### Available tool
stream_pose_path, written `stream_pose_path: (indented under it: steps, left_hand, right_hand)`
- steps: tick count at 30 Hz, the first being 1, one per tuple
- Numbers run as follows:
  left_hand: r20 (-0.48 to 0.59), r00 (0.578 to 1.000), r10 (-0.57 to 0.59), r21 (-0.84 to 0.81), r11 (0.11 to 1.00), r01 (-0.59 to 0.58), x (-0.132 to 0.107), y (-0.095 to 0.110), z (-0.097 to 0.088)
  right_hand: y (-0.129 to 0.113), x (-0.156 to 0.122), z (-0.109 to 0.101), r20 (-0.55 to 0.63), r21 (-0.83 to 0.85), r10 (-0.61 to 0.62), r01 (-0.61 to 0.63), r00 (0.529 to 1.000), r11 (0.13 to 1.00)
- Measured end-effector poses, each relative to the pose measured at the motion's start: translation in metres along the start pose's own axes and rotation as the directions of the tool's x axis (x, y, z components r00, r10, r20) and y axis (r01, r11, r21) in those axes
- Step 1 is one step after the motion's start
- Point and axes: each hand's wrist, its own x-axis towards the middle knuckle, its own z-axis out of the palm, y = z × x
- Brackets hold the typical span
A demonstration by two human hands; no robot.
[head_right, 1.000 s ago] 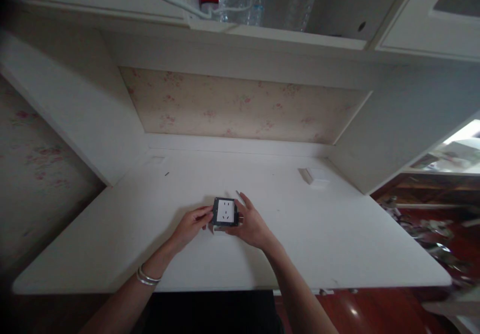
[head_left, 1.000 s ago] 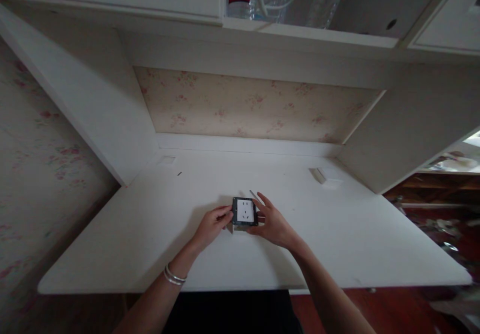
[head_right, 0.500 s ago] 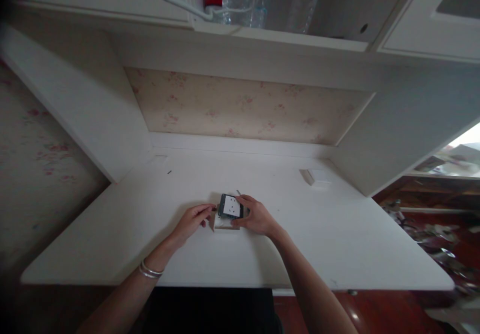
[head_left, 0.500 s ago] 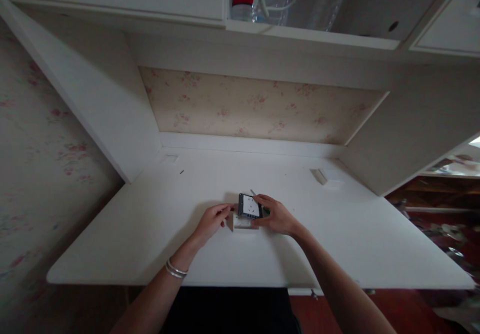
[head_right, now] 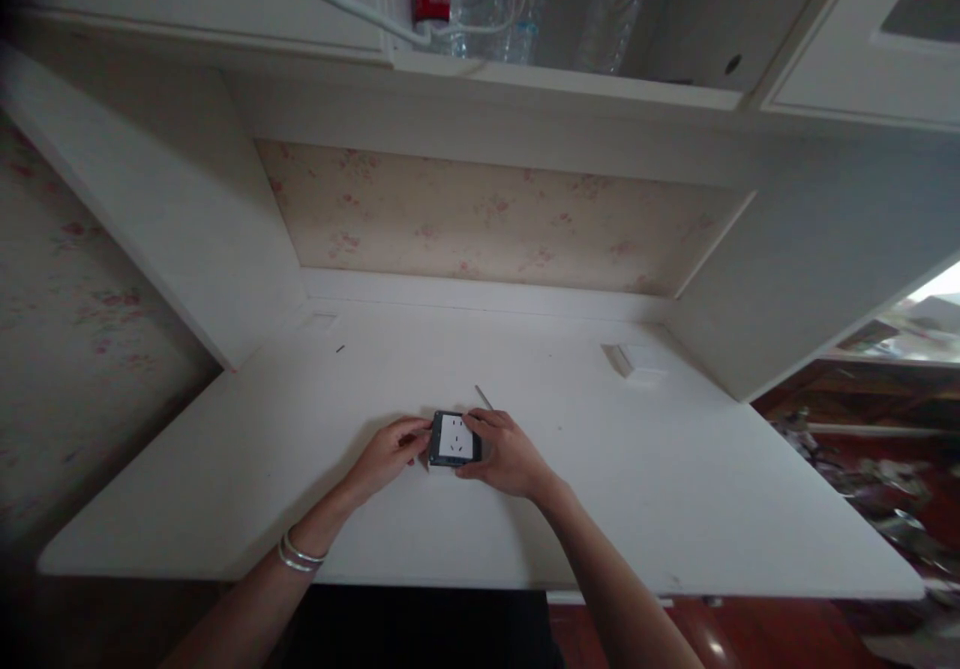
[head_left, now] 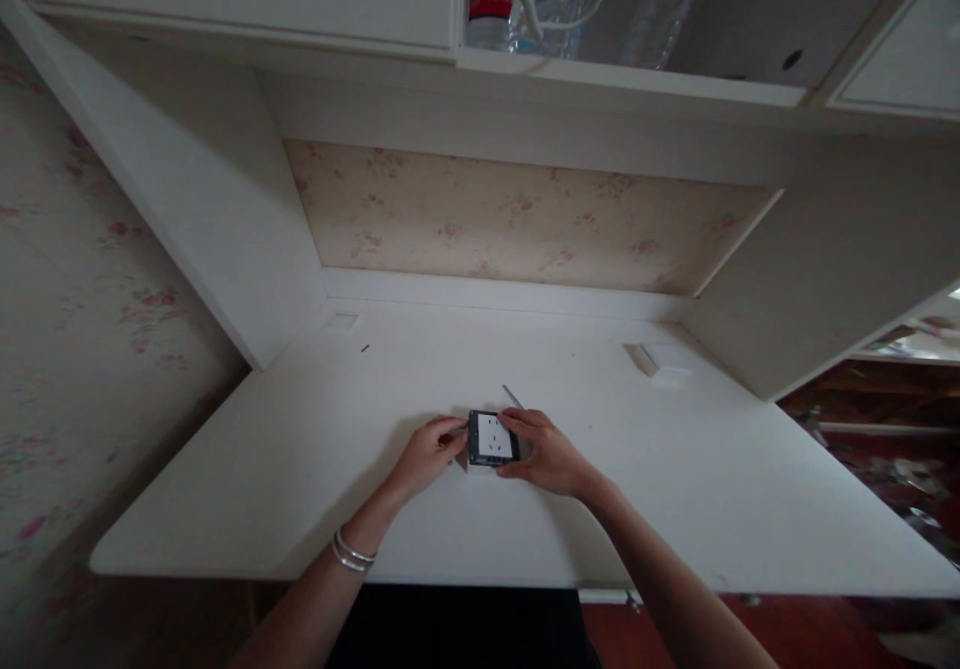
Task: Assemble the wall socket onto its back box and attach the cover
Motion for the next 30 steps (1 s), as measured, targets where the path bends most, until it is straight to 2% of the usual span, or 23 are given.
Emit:
stream_pose_path:
  steps: [5,12,19,30]
  left_hand:
    - [-0.028,0.997,0.072,0.024,0.997,-0.071,0.002,-0.006,0.0]
    - [-0.026,0.998,0.064,0.008,0.998,-0.064,0.002,-0.012,0.001]
    - [-0.04,0.997,0.06,0.025,0.998,-0.059,0.001,-0.01,0.001]
    - [-0.034,0.996,0.078,0.058,0.995,-0.076,0.0,-0.01,0.001]
  right_hand:
    - [-0.001,0.001,0.0,0.024,-0.022,0.002,-0.001,1.0,1.0]
    - [0.004,0.0,0.003,0.056,0.014,0.067,-0.068,0.996,0.998]
    - [0.009,0.0,0.003,0.05,0.113,0.029,-0.034,0.998,0.993]
    - [0.009,-0.002,0.002,0.065,0.106,0.054,-0.061,0.996,0.992]
